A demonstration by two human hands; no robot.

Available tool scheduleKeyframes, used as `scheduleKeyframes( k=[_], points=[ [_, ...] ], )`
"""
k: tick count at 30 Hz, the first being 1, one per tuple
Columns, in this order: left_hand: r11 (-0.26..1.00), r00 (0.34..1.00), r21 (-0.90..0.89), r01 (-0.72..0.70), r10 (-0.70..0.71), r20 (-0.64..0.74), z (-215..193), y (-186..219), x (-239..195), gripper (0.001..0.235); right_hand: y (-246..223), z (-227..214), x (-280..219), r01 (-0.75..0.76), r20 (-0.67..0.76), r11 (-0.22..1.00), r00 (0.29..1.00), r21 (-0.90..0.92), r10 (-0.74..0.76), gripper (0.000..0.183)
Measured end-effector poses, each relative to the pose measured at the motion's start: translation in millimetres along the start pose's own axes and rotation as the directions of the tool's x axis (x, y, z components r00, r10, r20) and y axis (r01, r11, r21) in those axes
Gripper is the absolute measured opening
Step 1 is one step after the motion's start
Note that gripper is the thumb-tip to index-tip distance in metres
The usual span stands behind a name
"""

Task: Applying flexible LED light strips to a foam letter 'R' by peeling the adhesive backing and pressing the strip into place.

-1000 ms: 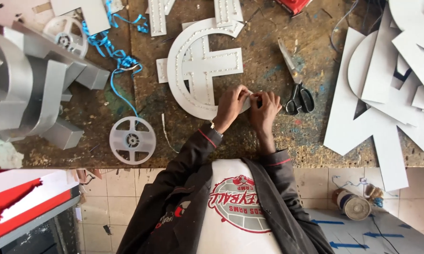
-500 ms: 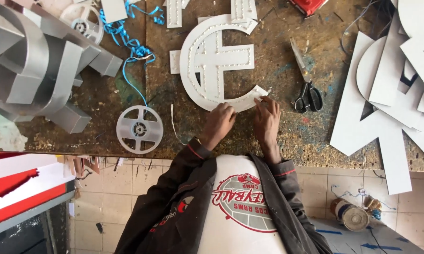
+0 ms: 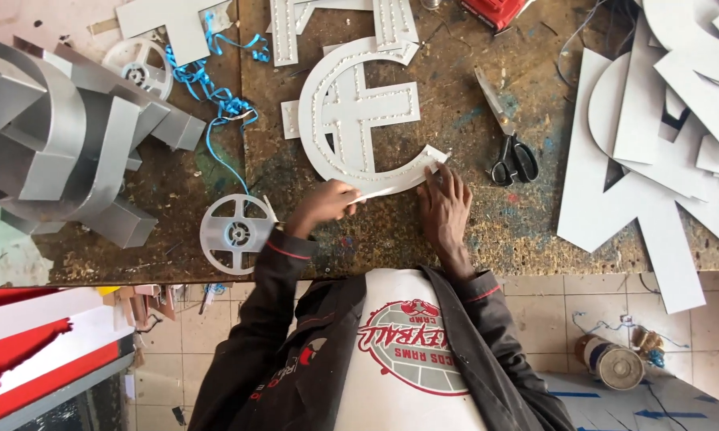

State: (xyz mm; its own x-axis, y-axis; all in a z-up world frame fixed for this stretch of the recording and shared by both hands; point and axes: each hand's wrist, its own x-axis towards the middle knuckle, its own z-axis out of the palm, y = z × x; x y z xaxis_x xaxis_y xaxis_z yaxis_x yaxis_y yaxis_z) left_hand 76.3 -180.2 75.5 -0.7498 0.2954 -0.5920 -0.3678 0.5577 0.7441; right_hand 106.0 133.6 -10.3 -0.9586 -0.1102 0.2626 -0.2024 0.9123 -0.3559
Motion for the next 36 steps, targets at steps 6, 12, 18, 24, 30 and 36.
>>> scheduleKeyframes(
  k=[6, 12, 18, 24, 30, 36],
  points=[
    [0.975, 0.993, -0.185, -0.12, 0.118, -0.02, -44, 0, -46, 0.044, 0, -8, 13, -0.068, 0.054, 0.998, 0.996, 0.01, 0.067, 0.058],
    [0.97, 0.996, -0.235, -0.07, 0.053, -0.076, -37, -9, -35, 0.073, -5, -14, 14, -0.103, 0.077, 0.992, 0.992, 0.075, 0.098, 0.057],
    [0.947, 0.996, -0.311, -0.078, 0.086, 0.012, -59, 22, -62, 0.066, -6, -13, 14, -0.174, 0.172, 0.982, 0.972, 0.074, 0.159, 0.06],
    [0.983, 0.995, 0.183, -0.018, 0.036, -0.097, -57, 5, -52, 0.048, -7, -24, 18, -0.178, 0.237, 0.982, 0.958, 0.058, 0.159, 0.067],
    [0.956, 0.977, 0.287, 0.058, 0.006, -0.215, -14, -23, -26, 0.059, -4, -49, 44, -0.243, 0.219, 0.961, 0.953, 0.135, 0.21, 0.081],
    [0.977, 0.993, 0.213, 0.027, -0.003, -0.117, -8, -46, -19, 0.056, 43, -1, 50, 0.027, -0.002, 0.967, 1.0, 0.253, -0.027, 0.022]
  ],
)
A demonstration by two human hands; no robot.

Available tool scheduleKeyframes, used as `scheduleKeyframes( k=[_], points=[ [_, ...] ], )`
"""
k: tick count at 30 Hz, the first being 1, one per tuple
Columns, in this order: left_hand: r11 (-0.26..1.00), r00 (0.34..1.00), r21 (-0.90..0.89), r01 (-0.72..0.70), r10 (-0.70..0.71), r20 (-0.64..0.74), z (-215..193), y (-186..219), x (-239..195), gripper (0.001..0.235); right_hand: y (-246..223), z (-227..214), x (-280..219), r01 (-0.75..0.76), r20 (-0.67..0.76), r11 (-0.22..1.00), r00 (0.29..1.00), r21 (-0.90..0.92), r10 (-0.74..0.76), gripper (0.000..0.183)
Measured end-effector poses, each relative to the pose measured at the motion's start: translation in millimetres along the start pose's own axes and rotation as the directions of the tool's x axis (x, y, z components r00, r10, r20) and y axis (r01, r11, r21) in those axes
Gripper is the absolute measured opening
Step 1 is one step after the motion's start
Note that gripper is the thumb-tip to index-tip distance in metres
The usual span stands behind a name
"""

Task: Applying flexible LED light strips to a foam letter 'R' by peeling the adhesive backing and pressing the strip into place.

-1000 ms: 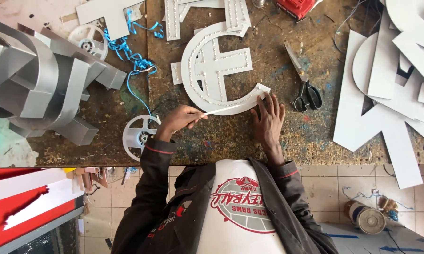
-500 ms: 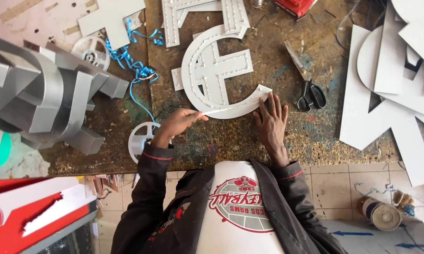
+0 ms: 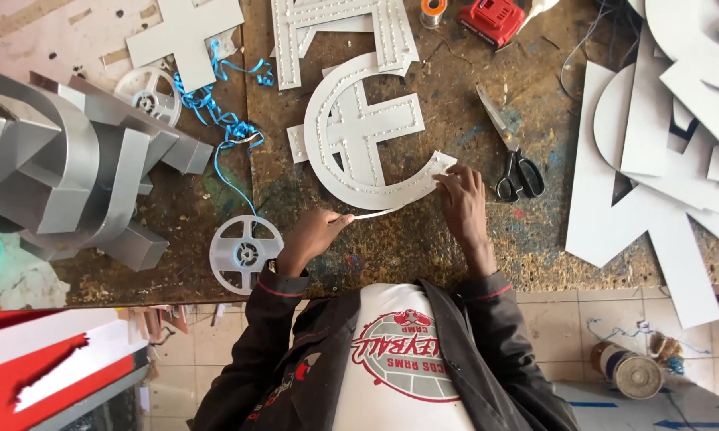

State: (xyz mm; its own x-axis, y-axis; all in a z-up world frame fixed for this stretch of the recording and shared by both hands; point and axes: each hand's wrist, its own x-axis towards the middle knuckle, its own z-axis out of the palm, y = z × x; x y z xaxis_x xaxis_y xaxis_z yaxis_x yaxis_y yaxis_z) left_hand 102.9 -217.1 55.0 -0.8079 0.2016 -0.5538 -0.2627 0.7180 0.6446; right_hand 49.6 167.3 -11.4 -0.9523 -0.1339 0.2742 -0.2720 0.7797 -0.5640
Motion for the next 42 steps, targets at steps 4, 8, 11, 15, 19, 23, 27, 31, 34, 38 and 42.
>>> scheduleKeyframes(
  k=[4, 8, 11, 15, 19, 23, 27, 31, 34, 38, 42],
  points=[
    [1.0, 1.0, 0.006, -0.002, 0.002, -0.002, -7, 25, -17, 0.057, 15, -12, 41, 0.241, 0.156, 0.97, 0.959, -0.019, -0.235, 0.015],
    [1.0, 0.998, 0.01, 0.01, -0.01, -0.064, -17, 38, -12, 0.053, -13, -51, 73, 0.18, 0.436, 0.979, 0.876, 0.096, -0.204, 0.018],
    [0.997, 0.994, 0.073, 0.01, -0.003, -0.105, -22, 49, -18, 0.049, -18, -56, 73, 0.148, 0.495, 0.986, 0.853, 0.077, -0.167, 0.015],
    [0.97, 0.989, 0.239, 0.043, -0.007, -0.148, -15, 40, 0, 0.063, -9, -48, 66, 0.037, 0.495, 0.997, 0.866, 0.07, -0.067, 0.015],
    [0.97, 0.958, 0.228, 0.085, -0.017, -0.285, -1, 23, 16, 0.058, -15, -53, 65, 0.006, 0.503, 0.998, 0.863, 0.069, -0.04, 0.017],
    [0.974, 0.967, 0.195, 0.115, -0.065, -0.245, 7, 0, 28, 0.056, -8, -42, 65, -0.046, 0.498, 0.997, 0.867, 0.054, 0.013, 0.016],
    [0.987, 0.99, 0.092, 0.13, -0.123, -0.072, -7, 42, -22, 0.047, -11, -32, 63, -0.023, 0.498, 0.999, 0.866, -0.034, 0.038, 0.018],
    [0.991, 0.992, 0.074, 0.109, -0.103, -0.077, -1, 24, -9, 0.051, -15, -25, 63, -0.024, 0.496, 0.994, 0.865, -0.104, 0.072, 0.019],
    [0.994, 0.994, 0.06, 0.088, -0.084, -0.064, -4, 22, -4, 0.049, -12, -18, 64, -0.055, 0.486, 0.992, 0.868, -0.114, 0.104, 0.02],
    [0.991, 0.998, 0.115, 0.07, -0.07, -0.01, -3, 25, -4, 0.049, -9, -18, 66, -0.118, 0.476, 0.99, 0.869, -0.071, 0.138, 0.026],
    [0.989, 0.998, 0.142, 0.05, -0.055, 0.032, 1, 21, 0, 0.055, -25, -34, 74, -0.178, 0.509, 0.98, 0.837, -0.09, 0.199, 0.022]
  ],
)
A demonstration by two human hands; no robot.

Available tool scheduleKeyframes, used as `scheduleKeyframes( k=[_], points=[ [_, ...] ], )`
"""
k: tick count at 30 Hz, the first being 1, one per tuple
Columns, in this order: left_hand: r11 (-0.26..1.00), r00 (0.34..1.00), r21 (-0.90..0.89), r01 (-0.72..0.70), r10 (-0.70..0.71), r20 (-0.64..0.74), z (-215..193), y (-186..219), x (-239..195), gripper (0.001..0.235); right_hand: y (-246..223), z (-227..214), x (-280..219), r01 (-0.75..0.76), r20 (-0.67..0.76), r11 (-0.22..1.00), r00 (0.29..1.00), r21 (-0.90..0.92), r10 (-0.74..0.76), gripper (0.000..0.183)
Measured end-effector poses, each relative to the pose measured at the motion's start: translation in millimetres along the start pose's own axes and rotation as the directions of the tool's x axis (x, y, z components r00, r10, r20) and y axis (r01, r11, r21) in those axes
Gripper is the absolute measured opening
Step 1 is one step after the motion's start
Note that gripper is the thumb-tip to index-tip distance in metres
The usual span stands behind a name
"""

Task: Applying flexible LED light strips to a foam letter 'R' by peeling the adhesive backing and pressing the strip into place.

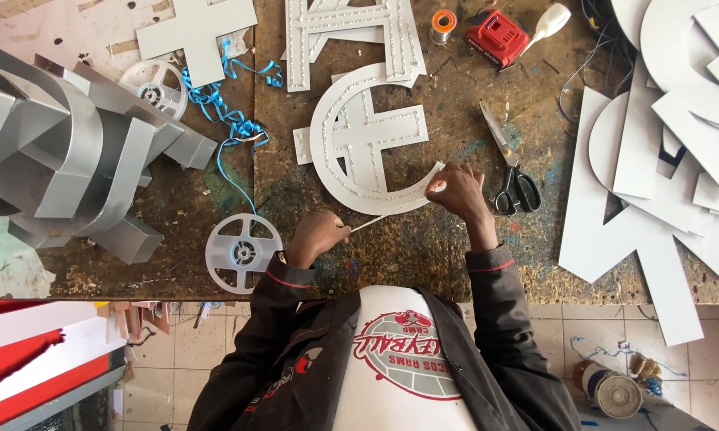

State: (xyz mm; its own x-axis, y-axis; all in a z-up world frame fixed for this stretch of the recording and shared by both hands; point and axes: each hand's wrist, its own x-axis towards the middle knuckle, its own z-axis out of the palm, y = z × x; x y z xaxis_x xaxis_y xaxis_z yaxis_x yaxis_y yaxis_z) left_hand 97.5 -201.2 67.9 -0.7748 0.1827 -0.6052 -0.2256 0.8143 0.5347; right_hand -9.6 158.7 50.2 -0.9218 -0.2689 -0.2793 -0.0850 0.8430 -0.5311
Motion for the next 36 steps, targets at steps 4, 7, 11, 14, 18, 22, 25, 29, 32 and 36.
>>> scheduleKeyframes(
  k=[4, 7, 11, 14, 18, 22, 25, 29, 32, 36],
  points=[
    [0.999, 1.0, 0.046, -0.01, 0.01, -0.005, 4, 0, -1, 0.056, 9, 21, 11, -0.04, -0.018, 0.999, 0.999, -0.028, 0.039, 0.018],
    [0.996, 1.0, 0.093, -0.01, 0.012, -0.018, 9, -6, 6, 0.06, 10, 37, 9, -0.081, -0.094, 0.996, 0.993, -0.028, 0.078, 0.016],
    [0.995, 0.997, 0.094, -0.016, 0.023, -0.071, 16, -18, 8, 0.061, 11, 66, -8, -0.084, -0.335, 0.996, 0.94, -0.026, 0.07, 0.024],
    [0.997, 0.995, 0.068, -0.045, 0.051, -0.087, 17, -10, -1, 0.061, 6, 94, -33, 0.036, -0.485, 0.993, 0.87, -0.116, -0.088, 0.013],
    [0.997, 0.995, 0.044, -0.062, 0.065, -0.075, 22, -15, 3, 0.059, -65, 75, -87, 0.02, -0.195, 0.989, 0.98, -0.143, -0.048, 0.077],
    [0.997, 0.995, 0.074, -0.001, 0.009, -0.103, 3, -9, 3, 0.054, -54, 93, -92, 0.11, -0.248, 0.982, 0.958, -0.152, -0.146, 0.086],
    [0.997, 0.993, 0.074, -0.006, 0.015, -0.12, -16, 1, -4, 0.059, -50, 105, -87, 0.083, -0.245, 0.985, 0.962, -0.152, -0.119, 0.095],
    [0.993, 0.987, 0.113, 0.029, -0.01, -0.163, -2, -14, 13, 0.058, -55, 105, -89, 0.069, -0.252, 0.985, 0.962, -0.157, -0.107, 0.088],
    [0.992, 0.976, 0.125, 0.028, 0.0, -0.216, -3, -20, 27, 0.059, -58, 101, -89, 0.063, -0.236, 0.988, 0.967, -0.139, -0.095, 0.083],
    [0.988, 0.951, 0.116, 0.104, -0.064, -0.303, -29, 1, 27, 0.033, -67, 99, -90, 0.038, -0.215, 0.992, 0.975, -0.123, -0.064, 0.093]
  ],
)
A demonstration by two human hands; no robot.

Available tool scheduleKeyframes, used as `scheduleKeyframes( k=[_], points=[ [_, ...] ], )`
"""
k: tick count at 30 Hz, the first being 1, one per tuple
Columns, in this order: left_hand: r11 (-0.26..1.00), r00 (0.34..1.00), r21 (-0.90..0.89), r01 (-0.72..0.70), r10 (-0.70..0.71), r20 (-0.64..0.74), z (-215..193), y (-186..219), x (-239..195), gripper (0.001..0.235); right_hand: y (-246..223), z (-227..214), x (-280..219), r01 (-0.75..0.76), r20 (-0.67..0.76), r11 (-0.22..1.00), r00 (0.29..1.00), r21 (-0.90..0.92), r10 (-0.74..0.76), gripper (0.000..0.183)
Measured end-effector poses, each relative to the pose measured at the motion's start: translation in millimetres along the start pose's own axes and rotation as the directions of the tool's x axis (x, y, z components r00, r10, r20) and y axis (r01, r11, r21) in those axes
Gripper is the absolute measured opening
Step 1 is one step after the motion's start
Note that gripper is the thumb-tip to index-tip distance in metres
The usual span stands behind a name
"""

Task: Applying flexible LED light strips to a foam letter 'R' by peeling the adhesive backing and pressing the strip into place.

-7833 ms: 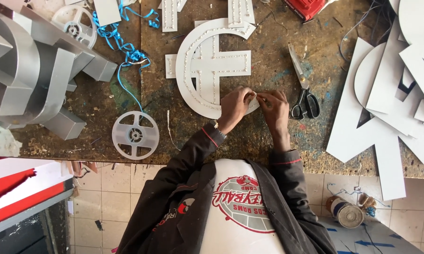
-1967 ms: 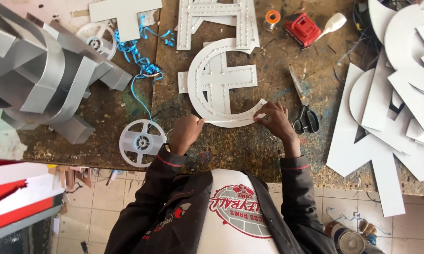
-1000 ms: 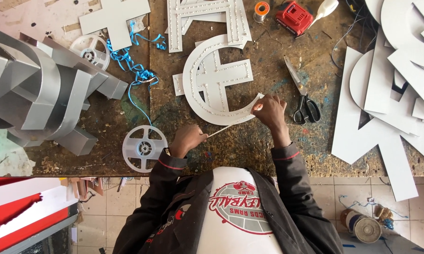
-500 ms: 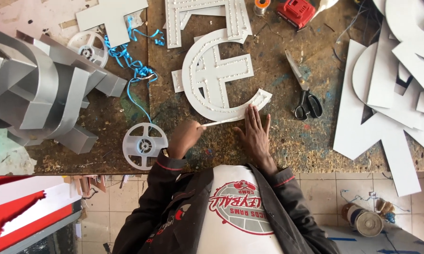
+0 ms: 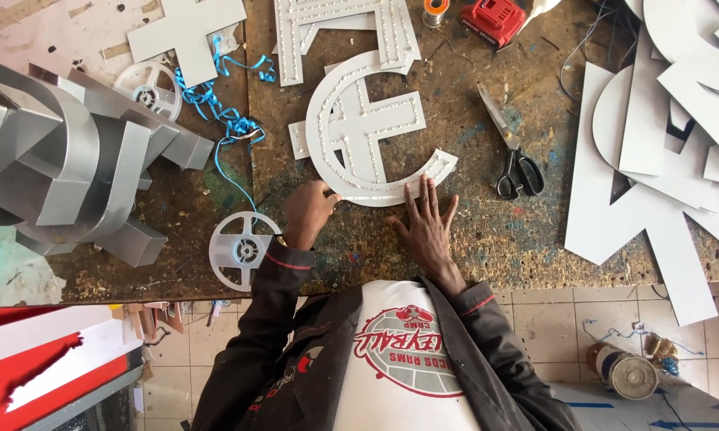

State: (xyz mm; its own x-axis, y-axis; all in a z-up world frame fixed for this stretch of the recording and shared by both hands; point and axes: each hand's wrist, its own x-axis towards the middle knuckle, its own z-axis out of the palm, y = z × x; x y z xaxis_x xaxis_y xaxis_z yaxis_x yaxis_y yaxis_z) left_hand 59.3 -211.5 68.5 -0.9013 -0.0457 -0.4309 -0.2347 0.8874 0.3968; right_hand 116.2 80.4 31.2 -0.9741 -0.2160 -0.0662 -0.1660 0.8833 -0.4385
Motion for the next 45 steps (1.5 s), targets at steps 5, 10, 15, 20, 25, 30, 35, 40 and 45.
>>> scheduleKeyframes(
  k=[5, 10, 15, 20, 25, 30, 35, 40, 45],
  points=[
    [0.997, 0.999, -0.069, -0.044, 0.043, -0.016, -15, 9, -6, 0.034, -5, 11, -1, 0.085, 0.03, 0.995, 0.996, -0.056, -0.083, 0.095],
    [0.997, 0.997, -0.04, -0.062, 0.06, -0.044, -5, 4, -3, 0.025, -11, 7, -2, 0.153, 0.034, 0.988, 0.988, -0.016, -0.152, 0.098],
    [0.999, 1.0, -0.039, -0.022, 0.021, -0.02, 5, -2, 0, 0.025, -7, 19, -2, 0.198, 0.058, 0.98, 0.979, -0.022, -0.196, 0.099],
    [1.0, 1.0, -0.021, 0.01, -0.011, -0.023, 14, -6, 12, 0.025, -12, 17, -1, 0.222, 0.06, 0.975, 0.973, 0.001, -0.222, 0.099],
    [0.999, 0.999, -0.032, 0.005, -0.006, -0.04, 12, -2, 6, 0.021, -16, 20, -7, 0.357, 0.007, 0.932, 0.934, -0.062, -0.357, 0.09],
    [0.985, 0.991, -0.144, -0.091, 0.076, -0.107, 32, -18, 27, 0.017, -1, 37, 28, 0.323, -0.071, 0.945, 0.945, 0.06, -0.318, 0.077],
    [0.98, 0.982, -0.105, -0.169, 0.159, -0.098, 3, -7, 11, 0.019, 12, 63, 73, 0.44, -0.124, 0.898, 0.89, -0.016, -0.438, 0.077],
    [0.923, 0.923, 0.034, -0.384, 0.383, 0.035, -80, 48, -57, 0.022, 10, 22, 71, 0.492, -0.109, 0.854, 0.871, 0.17, -0.48, 0.061],
    [0.918, 0.93, -0.26, -0.301, 0.343, 0.133, -55, 42, -51, 0.025, 49, 26, 82, 0.584, -0.149, 0.785, 0.812, 0.204, -0.565, 0.065]
  ],
)
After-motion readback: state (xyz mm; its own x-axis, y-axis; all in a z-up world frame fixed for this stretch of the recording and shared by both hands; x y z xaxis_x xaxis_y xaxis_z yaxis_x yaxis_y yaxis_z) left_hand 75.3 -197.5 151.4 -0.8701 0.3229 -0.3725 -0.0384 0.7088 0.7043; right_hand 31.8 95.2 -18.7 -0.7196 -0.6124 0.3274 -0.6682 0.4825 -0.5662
